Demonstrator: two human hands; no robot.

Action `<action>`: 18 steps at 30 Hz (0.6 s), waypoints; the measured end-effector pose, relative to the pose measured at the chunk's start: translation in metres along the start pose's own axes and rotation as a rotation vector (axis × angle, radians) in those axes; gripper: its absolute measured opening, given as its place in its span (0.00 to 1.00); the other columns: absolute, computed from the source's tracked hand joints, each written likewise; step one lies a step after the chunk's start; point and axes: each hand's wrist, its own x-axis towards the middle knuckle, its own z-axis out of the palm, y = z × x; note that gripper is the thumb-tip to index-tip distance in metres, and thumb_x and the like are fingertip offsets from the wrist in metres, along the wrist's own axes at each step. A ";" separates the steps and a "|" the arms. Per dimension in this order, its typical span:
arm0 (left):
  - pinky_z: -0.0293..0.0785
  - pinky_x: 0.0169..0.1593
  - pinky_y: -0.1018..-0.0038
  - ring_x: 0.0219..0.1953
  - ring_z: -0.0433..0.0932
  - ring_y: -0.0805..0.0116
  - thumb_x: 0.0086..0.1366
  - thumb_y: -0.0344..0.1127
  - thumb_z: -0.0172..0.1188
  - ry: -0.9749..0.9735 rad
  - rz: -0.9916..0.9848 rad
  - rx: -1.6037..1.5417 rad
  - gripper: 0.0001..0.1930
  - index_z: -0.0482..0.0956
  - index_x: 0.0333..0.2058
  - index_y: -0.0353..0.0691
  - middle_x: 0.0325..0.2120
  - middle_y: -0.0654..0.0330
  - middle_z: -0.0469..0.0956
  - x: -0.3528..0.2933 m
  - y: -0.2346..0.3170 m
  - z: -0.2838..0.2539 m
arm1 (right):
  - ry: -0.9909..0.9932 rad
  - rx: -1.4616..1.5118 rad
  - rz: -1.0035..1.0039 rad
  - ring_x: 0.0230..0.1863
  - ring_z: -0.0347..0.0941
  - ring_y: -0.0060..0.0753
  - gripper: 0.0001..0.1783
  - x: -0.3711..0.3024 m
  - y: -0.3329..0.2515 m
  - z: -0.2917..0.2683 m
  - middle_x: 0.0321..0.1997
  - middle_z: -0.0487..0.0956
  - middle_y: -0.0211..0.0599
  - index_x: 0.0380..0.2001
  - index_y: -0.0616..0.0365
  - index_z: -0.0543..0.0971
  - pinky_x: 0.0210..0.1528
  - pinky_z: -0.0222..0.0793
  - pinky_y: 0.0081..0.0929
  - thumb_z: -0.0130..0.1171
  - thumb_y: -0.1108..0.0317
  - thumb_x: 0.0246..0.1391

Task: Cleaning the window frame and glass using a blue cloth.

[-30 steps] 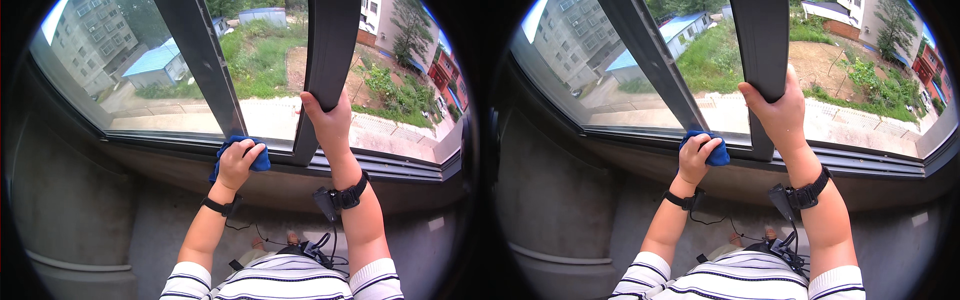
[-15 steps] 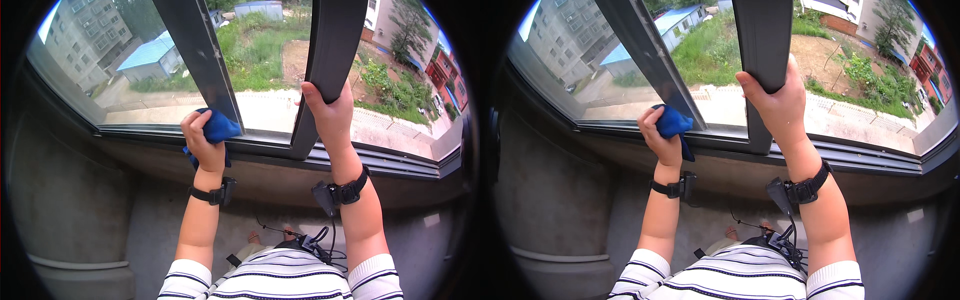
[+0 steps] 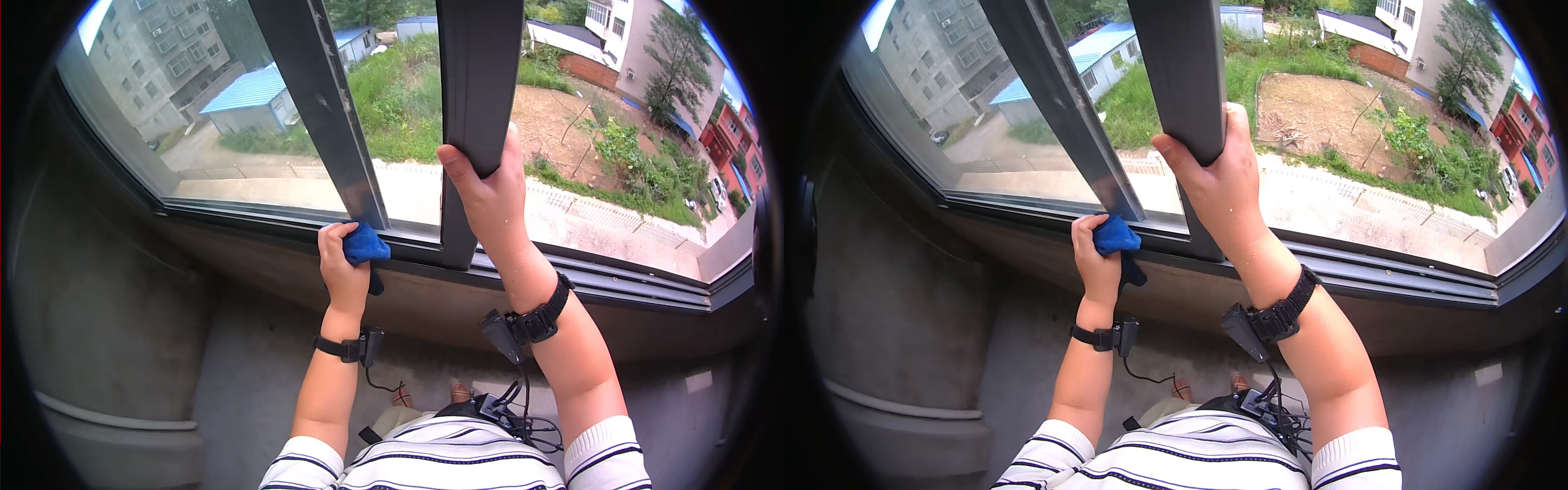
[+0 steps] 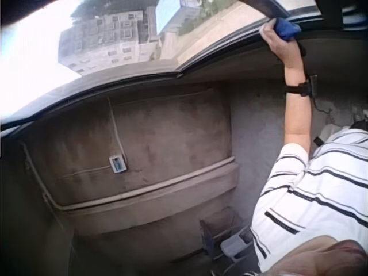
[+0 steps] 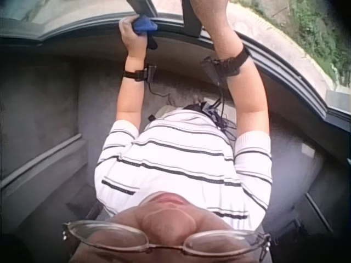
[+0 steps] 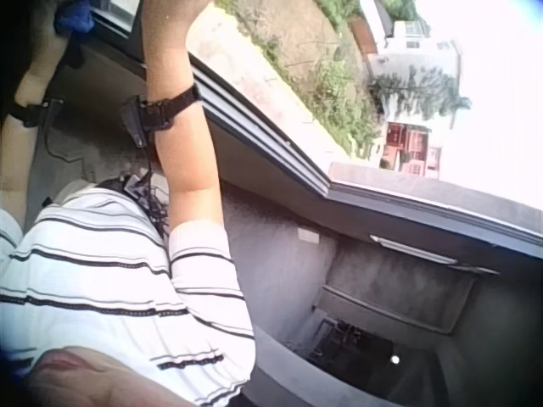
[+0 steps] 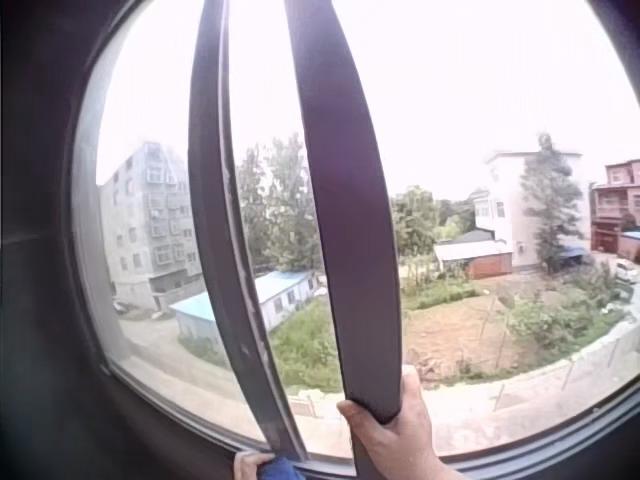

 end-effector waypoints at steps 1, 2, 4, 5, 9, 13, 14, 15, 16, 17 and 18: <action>0.73 0.50 0.70 0.45 0.75 0.57 0.48 0.15 0.58 -0.001 -0.093 -0.046 0.22 0.75 0.44 0.40 0.41 0.55 0.73 0.002 0.008 -0.007 | -0.058 0.022 0.023 0.40 0.76 0.47 0.30 0.002 -0.002 0.007 0.38 0.77 0.46 0.47 0.60 0.69 0.44 0.71 0.38 0.71 0.52 0.52; 0.72 0.50 0.71 0.45 0.75 0.59 0.49 0.14 0.56 -0.003 -0.207 -0.102 0.22 0.74 0.44 0.38 0.41 0.56 0.73 0.005 0.017 -0.016 | -0.096 0.054 0.030 0.40 0.77 0.49 0.31 0.005 -0.004 0.011 0.37 0.77 0.46 0.49 0.60 0.68 0.45 0.71 0.39 0.70 0.53 0.54; 0.71 0.50 0.74 0.43 0.74 0.69 0.52 0.14 0.53 0.019 -0.179 -0.083 0.21 0.73 0.46 0.37 0.40 0.60 0.73 0.009 0.041 -0.032 | -0.317 0.132 0.095 0.48 0.74 0.49 0.33 0.006 -0.010 0.008 0.46 0.74 0.51 0.57 0.60 0.65 0.52 0.69 0.39 0.68 0.56 0.56; 0.71 0.50 0.75 0.43 0.74 0.71 0.54 0.14 0.52 0.008 -0.289 -0.219 0.21 0.72 0.47 0.37 0.40 0.61 0.73 0.011 0.054 -0.040 | -0.267 0.062 0.017 0.51 0.73 0.47 0.36 0.003 -0.015 0.004 0.49 0.73 0.50 0.60 0.60 0.64 0.54 0.68 0.39 0.68 0.56 0.55; 0.70 0.53 0.78 0.46 0.72 0.75 0.57 0.16 0.51 -0.020 -0.381 -0.499 0.20 0.70 0.49 0.38 0.42 0.63 0.73 0.014 0.113 -0.047 | -0.611 0.398 0.093 0.63 0.67 0.42 0.48 -0.042 -0.035 -0.045 0.62 0.67 0.48 0.70 0.58 0.55 0.66 0.61 0.39 0.70 0.59 0.53; 0.71 0.52 0.73 0.45 0.73 0.68 0.50 0.12 0.49 -0.076 -0.346 -0.613 0.26 0.70 0.49 0.38 0.44 0.59 0.70 0.024 0.141 -0.030 | -0.825 0.682 0.462 0.72 0.56 0.39 0.60 -0.096 -0.035 -0.050 0.74 0.54 0.47 0.75 0.52 0.45 0.71 0.53 0.37 0.75 0.62 0.48; 0.71 0.53 0.73 0.47 0.73 0.67 0.51 0.14 0.53 -0.143 -0.459 -0.685 0.26 0.70 0.50 0.39 0.44 0.59 0.71 0.026 0.143 -0.031 | -0.747 0.555 0.345 0.71 0.57 0.36 0.58 -0.098 -0.028 -0.047 0.73 0.57 0.46 0.75 0.52 0.45 0.70 0.54 0.36 0.74 0.66 0.50; 0.71 0.53 0.73 0.48 0.73 0.67 0.51 0.15 0.55 -0.175 -0.485 -0.743 0.26 0.70 0.51 0.39 0.45 0.58 0.71 0.029 0.143 -0.033 | -0.766 0.547 0.307 0.71 0.57 0.36 0.58 -0.100 -0.023 -0.045 0.73 0.57 0.46 0.75 0.52 0.45 0.70 0.54 0.36 0.74 0.66 0.50; 0.72 0.53 0.72 0.48 0.73 0.67 0.51 0.16 0.58 -0.282 -0.602 -0.778 0.27 0.70 0.52 0.39 0.46 0.57 0.71 0.031 0.143 -0.038 | -0.712 0.599 0.422 0.67 0.62 0.34 0.54 -0.098 -0.017 -0.042 0.69 0.63 0.43 0.74 0.54 0.48 0.67 0.59 0.33 0.71 0.70 0.51; 0.72 0.54 0.72 0.50 0.74 0.66 0.53 0.21 0.61 -0.353 -0.440 -0.744 0.28 0.70 0.55 0.38 0.48 0.55 0.71 0.034 0.140 -0.045 | -0.649 0.647 0.540 0.63 0.68 0.32 0.50 -0.096 -0.013 -0.041 0.65 0.69 0.41 0.72 0.55 0.52 0.64 0.64 0.31 0.69 0.73 0.52; 0.71 0.56 0.71 0.51 0.74 0.59 0.55 0.28 0.66 -0.417 -0.278 -0.670 0.28 0.71 0.56 0.37 0.51 0.52 0.70 0.035 0.139 -0.052 | -0.606 0.762 0.661 0.56 0.73 0.28 0.40 -0.093 -0.009 -0.039 0.58 0.75 0.37 0.67 0.58 0.61 0.59 0.70 0.29 0.67 0.75 0.52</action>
